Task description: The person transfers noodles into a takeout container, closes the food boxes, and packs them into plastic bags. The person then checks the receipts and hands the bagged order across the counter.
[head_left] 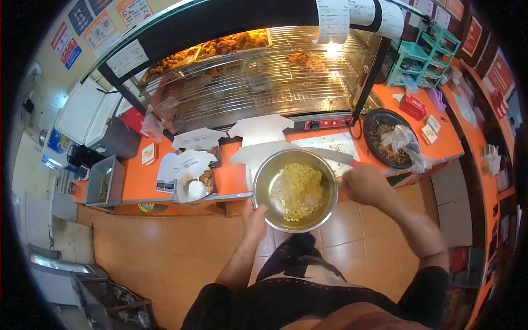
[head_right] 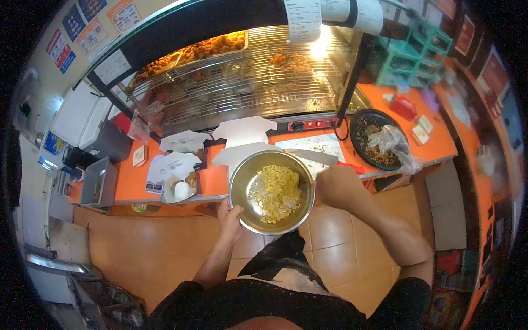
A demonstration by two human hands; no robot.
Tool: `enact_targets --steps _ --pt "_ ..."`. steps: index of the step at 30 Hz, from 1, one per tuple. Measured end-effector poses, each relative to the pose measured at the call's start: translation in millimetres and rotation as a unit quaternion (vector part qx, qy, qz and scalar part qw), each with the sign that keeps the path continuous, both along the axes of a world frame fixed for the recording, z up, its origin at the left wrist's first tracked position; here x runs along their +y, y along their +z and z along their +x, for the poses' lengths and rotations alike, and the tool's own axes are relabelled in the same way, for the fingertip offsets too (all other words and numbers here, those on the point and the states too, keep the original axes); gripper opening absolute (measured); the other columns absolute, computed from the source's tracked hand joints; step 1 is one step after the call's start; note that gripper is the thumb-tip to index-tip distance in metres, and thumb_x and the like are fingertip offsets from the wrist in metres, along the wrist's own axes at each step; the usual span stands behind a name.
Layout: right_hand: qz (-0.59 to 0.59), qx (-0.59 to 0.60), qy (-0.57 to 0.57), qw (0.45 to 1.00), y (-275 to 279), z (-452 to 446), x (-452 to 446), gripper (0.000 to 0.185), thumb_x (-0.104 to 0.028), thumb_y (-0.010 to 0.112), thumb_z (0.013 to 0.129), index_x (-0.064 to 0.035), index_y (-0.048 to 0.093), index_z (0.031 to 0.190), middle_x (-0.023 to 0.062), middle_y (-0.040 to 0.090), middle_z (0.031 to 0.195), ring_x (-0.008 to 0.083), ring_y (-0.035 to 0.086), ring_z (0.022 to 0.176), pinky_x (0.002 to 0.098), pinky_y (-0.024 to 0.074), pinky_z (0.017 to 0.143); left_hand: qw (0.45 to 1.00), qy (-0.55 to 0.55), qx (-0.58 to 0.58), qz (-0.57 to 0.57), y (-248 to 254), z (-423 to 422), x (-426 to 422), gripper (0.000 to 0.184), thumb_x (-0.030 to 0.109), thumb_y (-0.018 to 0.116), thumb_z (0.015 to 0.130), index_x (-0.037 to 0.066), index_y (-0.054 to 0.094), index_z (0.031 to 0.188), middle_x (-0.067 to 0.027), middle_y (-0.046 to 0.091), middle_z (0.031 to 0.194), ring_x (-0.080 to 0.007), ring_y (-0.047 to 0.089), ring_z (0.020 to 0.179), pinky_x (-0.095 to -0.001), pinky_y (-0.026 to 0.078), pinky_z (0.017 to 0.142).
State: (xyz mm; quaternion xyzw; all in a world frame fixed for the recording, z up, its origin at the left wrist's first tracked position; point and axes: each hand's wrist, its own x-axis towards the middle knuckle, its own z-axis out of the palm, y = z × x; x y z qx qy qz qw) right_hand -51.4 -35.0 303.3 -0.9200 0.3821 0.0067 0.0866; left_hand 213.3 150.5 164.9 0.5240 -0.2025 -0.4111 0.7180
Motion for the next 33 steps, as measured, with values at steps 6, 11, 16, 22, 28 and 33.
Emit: enact_targets --steps 6,11,16,22,28,33 --pt "0.022 -0.054 -0.014 0.998 -17.4 -29.5 -62.0 0.022 -0.022 0.063 0.083 -0.004 0.072 0.076 0.0206 0.068 0.072 0.038 0.07 0.07 0.0496 0.0565 0.065 0.997 -0.018 0.076 0.002 12.9 -81.9 -85.5 0.032 -0.01 0.053 0.08 0.001 0.06 0.109 -0.0058 0.067 0.101 -0.0122 0.063 0.087 -0.0276 0.051 0.082" --pt "0.138 -0.035 0.065 0.988 -0.5 -100.2 -90.4 0.016 -0.022 0.064 0.085 -0.0096 0.074 0.082 0.0174 0.069 0.075 0.0366 0.07 0.072 0.0485 0.0563 0.068 0.994 0.001 0.112 -0.011 14.6 -125.9 -127.6 0.04 -0.01 0.054 0.083 -0.002 0.058 0.121 -0.0095 0.067 0.11 -0.014 0.065 0.094 -0.0278 0.052 0.082" --pt "0.072 -0.033 0.03 0.996 -11.6 -127.4 -123.2 0.016 -0.022 0.064 0.086 -0.0086 0.072 0.082 0.018 0.068 0.074 0.0375 0.069 0.071 0.0486 0.0555 0.067 0.997 0.015 0.077 -0.009 -13.8 -176.9 -141.3 0.036 -0.011 0.052 0.081 -0.004 0.062 0.115 -0.0079 0.068 0.105 -0.0133 0.064 0.093 -0.0278 0.052 0.081" --pt "-0.026 -0.018 0.108 0.994 66.0 -211.6 -149.7 0.014 -0.017 0.064 0.087 -0.0058 0.067 0.078 0.0193 0.066 0.069 0.0385 0.067 0.066 0.0504 0.0533 0.061 0.994 0.099 0.046 -0.01 -11.9 -248.5 -139.1 0.038 -0.01 0.052 0.081 -0.003 0.061 0.118 -0.0076 0.067 0.108 -0.0133 0.064 0.095 -0.0284 0.052 0.083" --pt "-0.028 0.014 0.154 0.988 41.5 -245.0 -166.8 0.018 -0.016 0.064 0.088 -0.0043 0.066 0.074 0.02 0.065 0.069 0.0403 0.065 0.063 0.049 0.0524 0.059 0.986 0.152 0.07 -0.025 -23.2 -305.6 -144.1 0.038 -0.009 0.053 0.082 -0.003 0.06 0.119 -0.0078 0.067 0.109 -0.0136 0.064 0.095 -0.0282 0.052 0.084" --pt "0.109 -0.115 0.095 0.983 20.4 -248.5 -189.4 0.025 -0.022 0.064 0.088 -0.0033 0.066 0.072 0.0212 0.064 0.069 0.0426 0.065 0.067 0.0496 0.0514 0.065 0.987 0.155 0.047 0.01 5.0 -306.4 -154.4 0.03 -0.007 0.057 0.082 0.0 0.061 0.11 -0.0077 0.069 0.103 -0.0127 0.065 0.089 -0.0282 0.053 0.083"
